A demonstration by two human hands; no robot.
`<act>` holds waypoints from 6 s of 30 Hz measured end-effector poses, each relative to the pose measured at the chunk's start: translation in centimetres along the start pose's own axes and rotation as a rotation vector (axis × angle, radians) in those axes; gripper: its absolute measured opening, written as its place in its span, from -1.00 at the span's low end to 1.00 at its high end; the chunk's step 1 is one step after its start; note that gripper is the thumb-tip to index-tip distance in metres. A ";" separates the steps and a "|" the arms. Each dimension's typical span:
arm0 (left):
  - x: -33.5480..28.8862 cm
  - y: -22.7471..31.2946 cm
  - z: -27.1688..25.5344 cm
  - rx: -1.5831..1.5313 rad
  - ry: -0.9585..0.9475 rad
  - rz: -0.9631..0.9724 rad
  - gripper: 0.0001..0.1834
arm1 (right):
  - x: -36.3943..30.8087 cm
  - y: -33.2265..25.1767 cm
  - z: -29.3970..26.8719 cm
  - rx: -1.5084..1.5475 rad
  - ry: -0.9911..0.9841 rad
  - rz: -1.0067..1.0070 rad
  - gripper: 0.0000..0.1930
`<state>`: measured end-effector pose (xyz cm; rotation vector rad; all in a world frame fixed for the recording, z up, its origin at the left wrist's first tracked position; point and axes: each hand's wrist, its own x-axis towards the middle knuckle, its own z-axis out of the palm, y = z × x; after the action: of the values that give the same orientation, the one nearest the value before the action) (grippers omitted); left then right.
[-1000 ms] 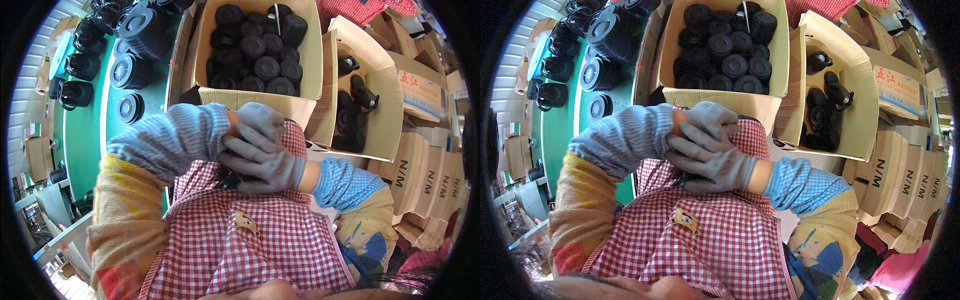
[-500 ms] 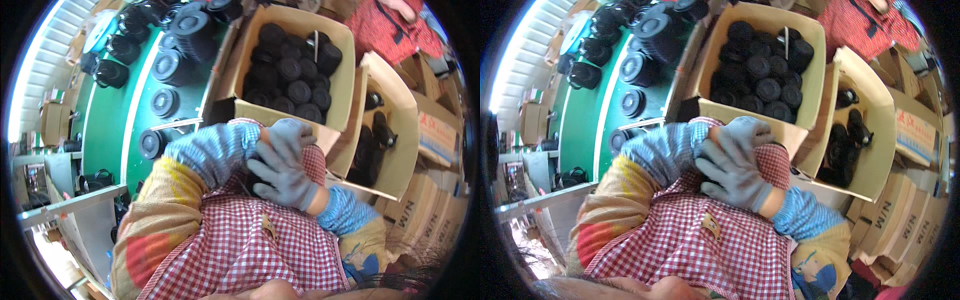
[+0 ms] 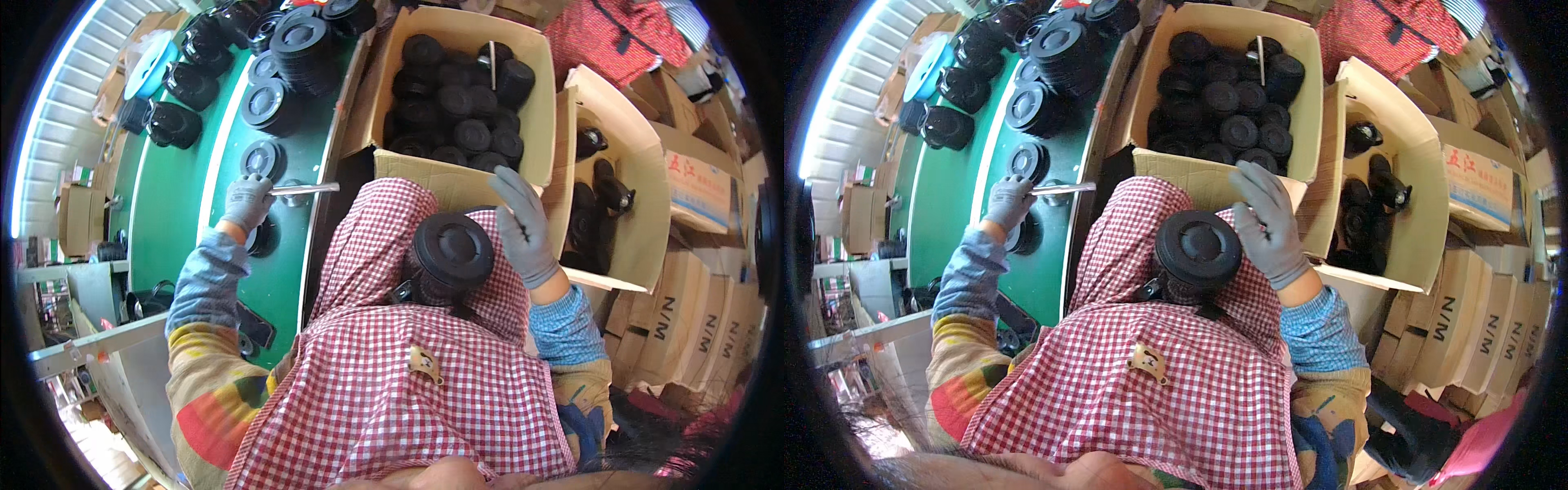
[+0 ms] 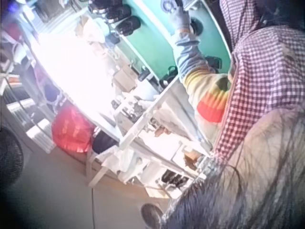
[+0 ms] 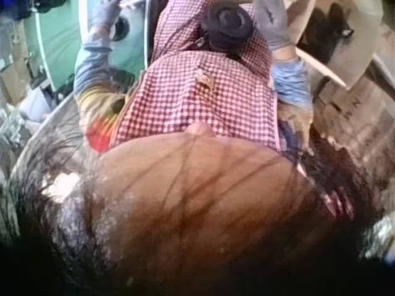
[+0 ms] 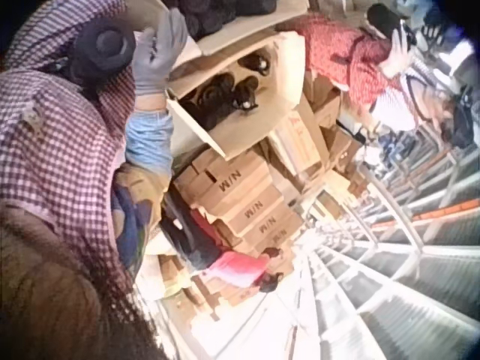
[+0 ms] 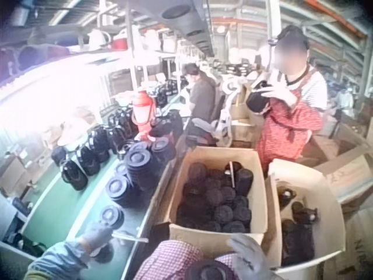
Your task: The person picks up black plastic containers from a cardboard box, places a small circular insert inside each one, and uses a metal tool to press the insert into place. The person then places the finished containers onto a green conveyor belt.
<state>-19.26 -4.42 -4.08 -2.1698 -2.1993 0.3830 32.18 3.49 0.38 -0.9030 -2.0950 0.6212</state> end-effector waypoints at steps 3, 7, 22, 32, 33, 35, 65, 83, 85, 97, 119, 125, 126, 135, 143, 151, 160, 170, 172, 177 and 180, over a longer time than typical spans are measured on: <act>0.0 3.9 -7.9 -0.217 -0.024 0.106 -0.76 | 3.3 -3.0 -0.8 -0.293 -0.111 -0.280 -0.48; 1.9 12.1 -17.1 -0.515 -0.001 0.472 -0.70 | 7.4 -6.3 0.0 -0.376 -0.315 -0.350 -0.38; 7.1 22.5 -15.6 -0.575 -0.243 0.819 -0.65 | 0.6 -0.6 -3.0 -0.109 -0.604 0.176 -0.43; 3.9 24.1 -17.7 -0.508 -0.440 0.713 -0.71 | 1.3 0.6 -4.1 -0.036 -0.856 0.085 -0.42; 4.1 24.0 -17.8 -0.528 -0.454 0.706 -0.71 | 1.4 0.8 -4.0 -0.052 -0.860 0.075 -0.43; 5.0 23.4 -15.8 -0.619 -0.374 0.792 -0.72 | 1.6 0.9 -3.8 -0.073 -0.861 0.049 -0.41; 14.8 26.7 -9.6 -0.879 -0.614 0.723 -0.55 | 2.0 -4.5 0.2 0.437 -0.674 0.100 -0.17; 0.2 34.1 -12.7 -0.816 0.428 1.022 -0.73 | 2.4 1.3 0.5 1.185 -0.682 0.416 0.05; 0.6 34.1 -13.1 -0.831 0.408 1.009 -0.76 | 5.6 2.4 2.4 0.713 -0.554 0.049 -0.03; 3.0 31.7 -12.0 -1.102 0.233 1.274 -0.84 | 5.8 4.5 6.2 0.574 -0.332 -0.037 -0.45; -6.4 19.3 -6.1 -0.325 0.243 1.087 -0.64 | -1.7 9.2 0.3 0.642 0.242 1.050 -0.47; -2.6 19.6 -5.2 -0.199 0.193 1.066 -0.82 | -4.5 4.9 0.6 0.762 0.383 1.005 -0.58; -2.0 19.0 -6.2 -0.340 0.063 0.955 -0.86 | -4.7 3.1 -0.6 0.991 0.388 0.971 -0.59; -10.1 6.3 -3.1 -2.162 0.399 -0.100 -0.14 | 2.2 1.5 6.6 0.541 -0.127 0.717 -0.74; -13.7 -4.4 1.6 -2.112 0.997 -0.423 -0.73 | 11.6 -1.7 25.4 -0.008 -0.536 0.102 -0.70; -5.9 -20.4 7.2 -2.089 1.484 -0.884 -0.77 | 11.7 -4.8 35.2 -0.154 -0.676 -0.023 -0.57; 4.7 -34.9 12.0 -1.750 1.612 -1.328 -0.67 | 9.7 -0.3 19.9 0.080 -0.330 0.143 -0.66; -5.4 -26.4 9.1 -0.603 0.732 -1.218 -0.19 | 4.4 4.1 12.8 0.165 -0.262 0.468 -0.68; -10.8 -24.1 6.8 -0.206 0.675 -1.177 -0.23 | 4.0 4.9 12.6 0.122 -0.320 0.410 -0.66; -23.0 -21.3 6.5 0.142 0.709 -1.680 -0.22 | 5.4 3.7 14.5 0.305 -0.354 0.345 -0.67; -24.7 -20.9 6.2 -0.002 0.504 -1.957 -0.26 | 4.6 3.9 14.1 0.370 -0.379 0.297 -0.68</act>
<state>-40.25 -29.79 -2.30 0.4969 -2.5610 -0.2556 20.40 7.64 -8.53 -0.9389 -2.0750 1.3777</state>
